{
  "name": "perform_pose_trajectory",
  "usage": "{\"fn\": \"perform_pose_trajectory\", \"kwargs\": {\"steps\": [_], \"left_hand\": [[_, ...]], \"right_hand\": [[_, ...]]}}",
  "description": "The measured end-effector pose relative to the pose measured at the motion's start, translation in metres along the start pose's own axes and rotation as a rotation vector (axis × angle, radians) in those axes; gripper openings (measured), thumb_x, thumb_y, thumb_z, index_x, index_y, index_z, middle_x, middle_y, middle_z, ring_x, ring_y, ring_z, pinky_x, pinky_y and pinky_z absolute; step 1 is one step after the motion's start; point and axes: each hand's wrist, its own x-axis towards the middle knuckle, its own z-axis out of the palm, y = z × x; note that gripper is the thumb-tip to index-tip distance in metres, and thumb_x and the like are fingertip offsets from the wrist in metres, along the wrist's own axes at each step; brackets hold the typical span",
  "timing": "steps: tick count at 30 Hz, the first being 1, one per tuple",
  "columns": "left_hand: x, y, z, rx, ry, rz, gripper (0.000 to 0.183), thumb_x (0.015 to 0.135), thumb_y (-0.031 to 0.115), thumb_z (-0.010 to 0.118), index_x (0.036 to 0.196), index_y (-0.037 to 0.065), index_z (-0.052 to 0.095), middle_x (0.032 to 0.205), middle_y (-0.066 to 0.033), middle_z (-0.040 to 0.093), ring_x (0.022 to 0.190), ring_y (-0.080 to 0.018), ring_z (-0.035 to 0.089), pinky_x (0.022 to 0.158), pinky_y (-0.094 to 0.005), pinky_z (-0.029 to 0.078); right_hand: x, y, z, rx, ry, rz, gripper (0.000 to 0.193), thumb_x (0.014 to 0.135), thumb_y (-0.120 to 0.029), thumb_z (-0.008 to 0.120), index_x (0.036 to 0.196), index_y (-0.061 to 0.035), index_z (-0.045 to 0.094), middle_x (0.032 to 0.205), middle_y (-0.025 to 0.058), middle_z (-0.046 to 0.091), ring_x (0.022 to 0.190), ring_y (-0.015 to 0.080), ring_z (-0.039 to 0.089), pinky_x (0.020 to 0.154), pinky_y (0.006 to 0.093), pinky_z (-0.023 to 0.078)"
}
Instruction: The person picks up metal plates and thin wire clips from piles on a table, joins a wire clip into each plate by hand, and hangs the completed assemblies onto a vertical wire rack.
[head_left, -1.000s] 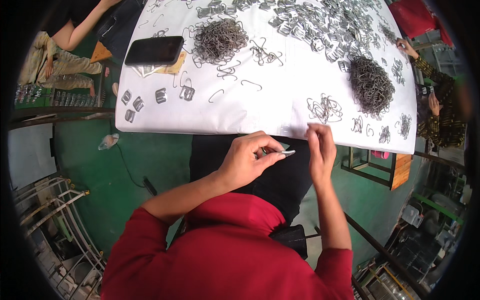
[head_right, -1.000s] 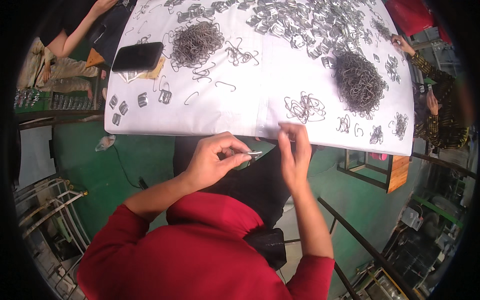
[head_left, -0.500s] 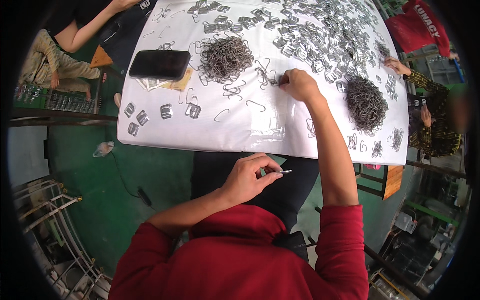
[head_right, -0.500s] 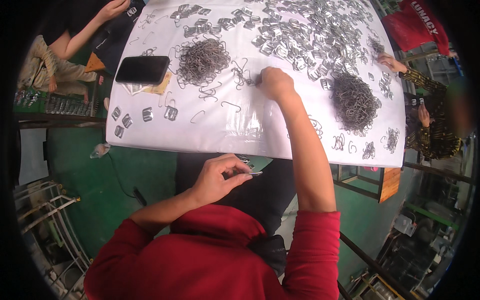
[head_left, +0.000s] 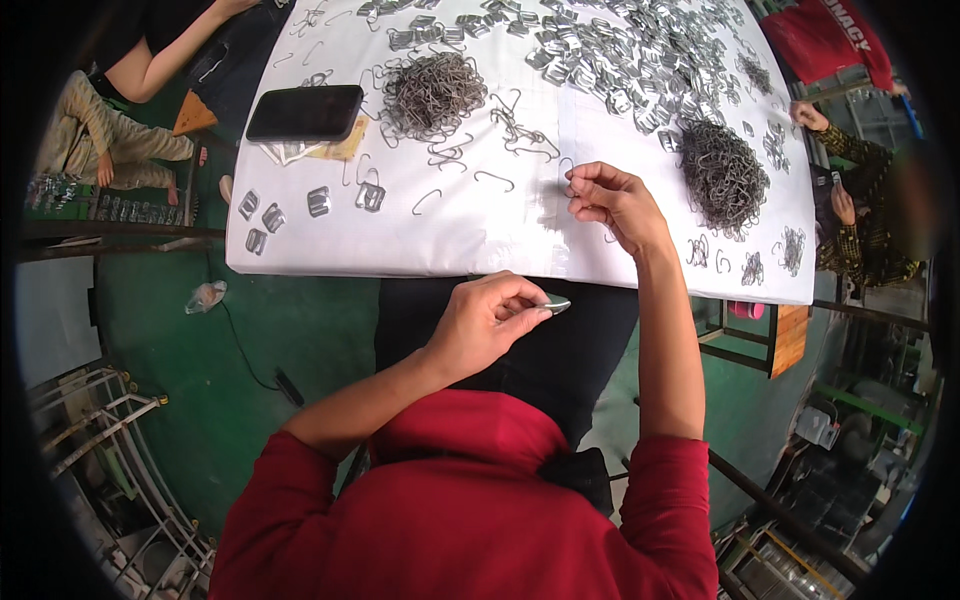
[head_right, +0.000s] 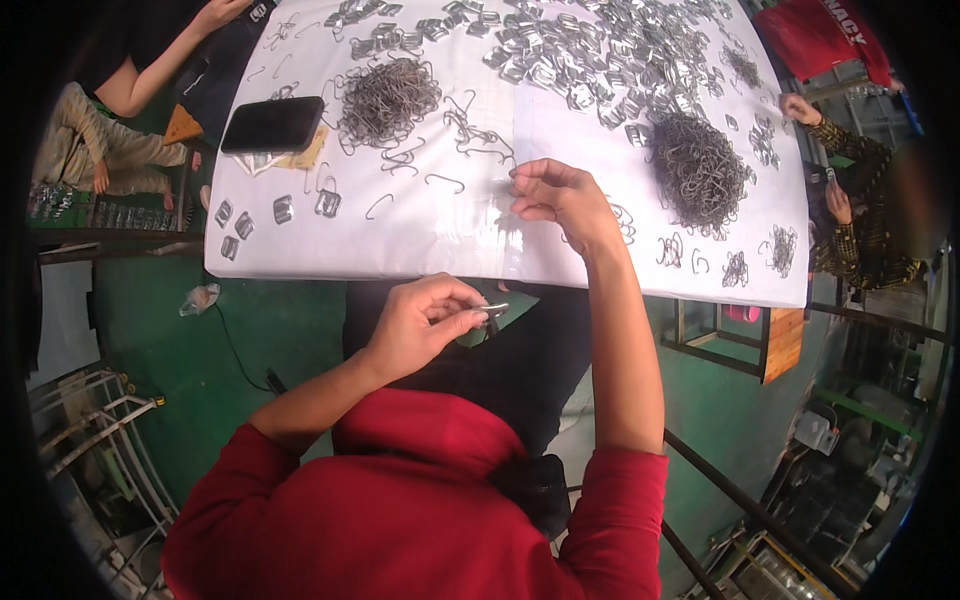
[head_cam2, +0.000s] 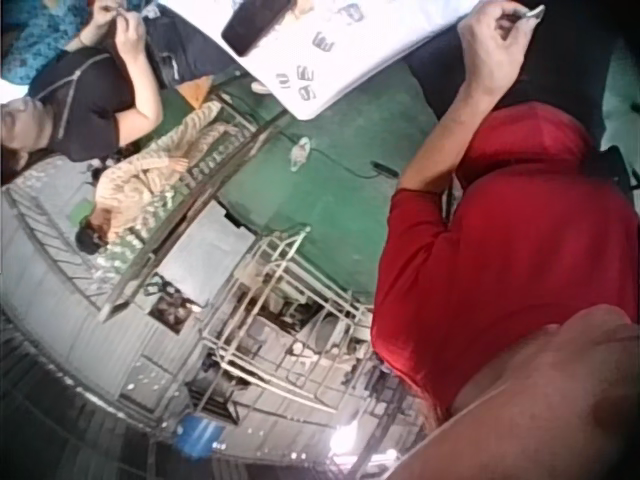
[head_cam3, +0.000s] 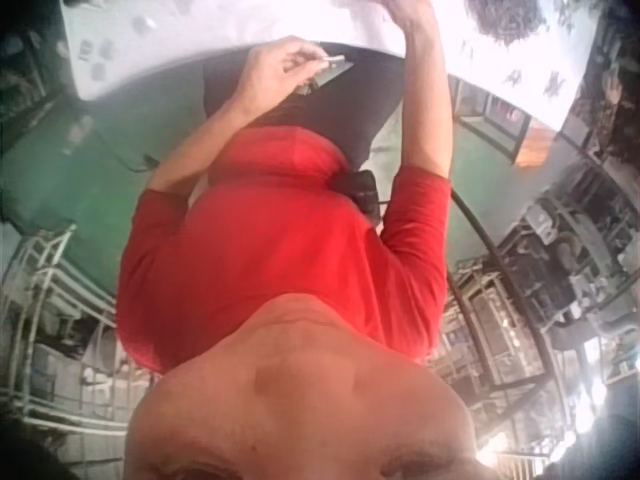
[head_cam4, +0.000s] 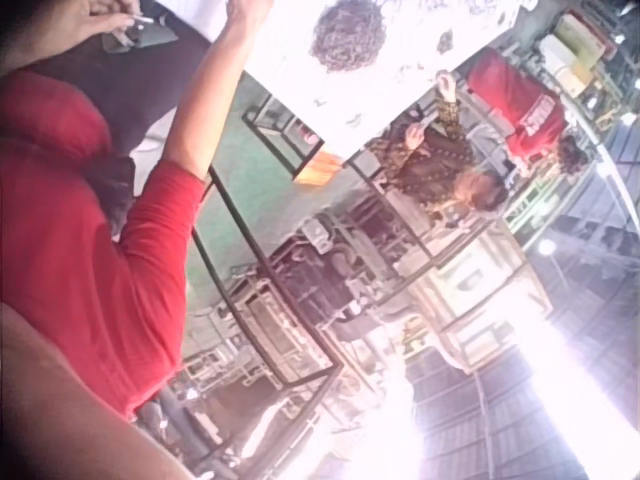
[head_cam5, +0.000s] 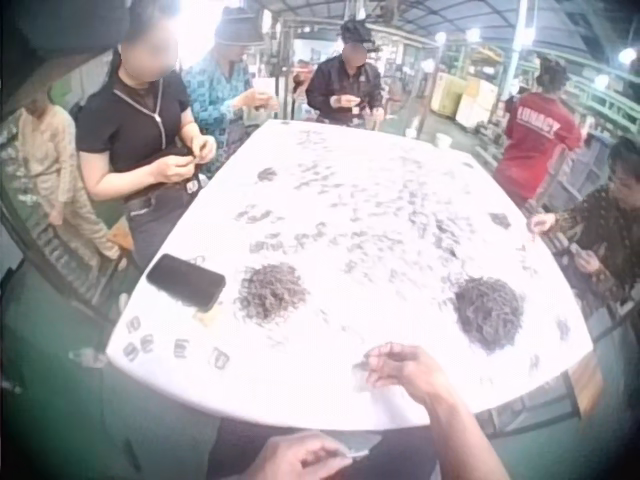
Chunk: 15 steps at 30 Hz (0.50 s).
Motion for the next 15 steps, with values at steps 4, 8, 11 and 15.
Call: {"fn": "perform_pose_trajectory", "kwargs": {"steps": [4, 8, 11, 15], "left_hand": [[-0.003, 0.004, 0.003, 0.015, 0.016, 0.0, 0.012, 0.082, -0.002, 0.061, 0.094, -0.005, 0.059, 0.087, -0.0069, 0.062, 0.078, -0.0086, 0.061, 0.066, -0.0202, 0.051], [-0.007, 0.005, 0.006, 0.007, 0.031, 0.017, 0.014, 0.082, -0.002, 0.061, 0.096, -0.005, 0.06, 0.088, -0.0067, 0.062, 0.079, -0.0093, 0.062, 0.067, -0.021, 0.052], [-0.007, 0.01, 0.009, 0.023, 0.029, 0.032, 0.016, 0.082, -0.002, 0.061, 0.098, -0.005, 0.06, 0.09, -0.0072, 0.062, 0.079, -0.0105, 0.063, 0.068, -0.0216, 0.053], [-0.007, 0.011, 0.014, 0.076, 0.019, 0.065, 0.018, 0.082, -0.003, 0.06, 0.1, -0.004, 0.061, 0.093, -0.008, 0.061, 0.079, -0.0118, 0.063, 0.068, -0.0217, 0.053]], "right_hand": [[-0.052, -0.009, 0.017, 0.094, 0.048, 0.03, 0.01, 0.084, -0.013, 0.062, 0.088, -0.0034, 0.06, 0.082, 0.0036, 0.061, 0.067, 0.009, 0.057, 0.056, 0.0202, 0.042], [-0.11, 0.011, 0.039, 0.149, 0.153, -0.157, 0.005, 0.079, -0.006, 0.066, 0.079, -0.0032, 0.062, 0.085, 0.0003, 0.054, 0.078, 0.0098, 0.052, 0.069, 0.0225, 0.04], [-0.139, 0.026, 0.05, 0.234, 0.166, -0.213, 0.005, 0.077, 0.002, 0.065, 0.08, -0.0007, 0.063, 0.097, 0.0025, 0.049, 0.092, 0.0128, 0.05, 0.083, 0.0261, 0.04], [-0.146, 0.04, 0.059, 0.23, 0.263, -0.235, 0.005, 0.077, 0.002, 0.065, 0.081, -0.0011, 0.064, 0.101, 0.0036, 0.047, 0.094, 0.0141, 0.049, 0.084, 0.027, 0.04]]}}
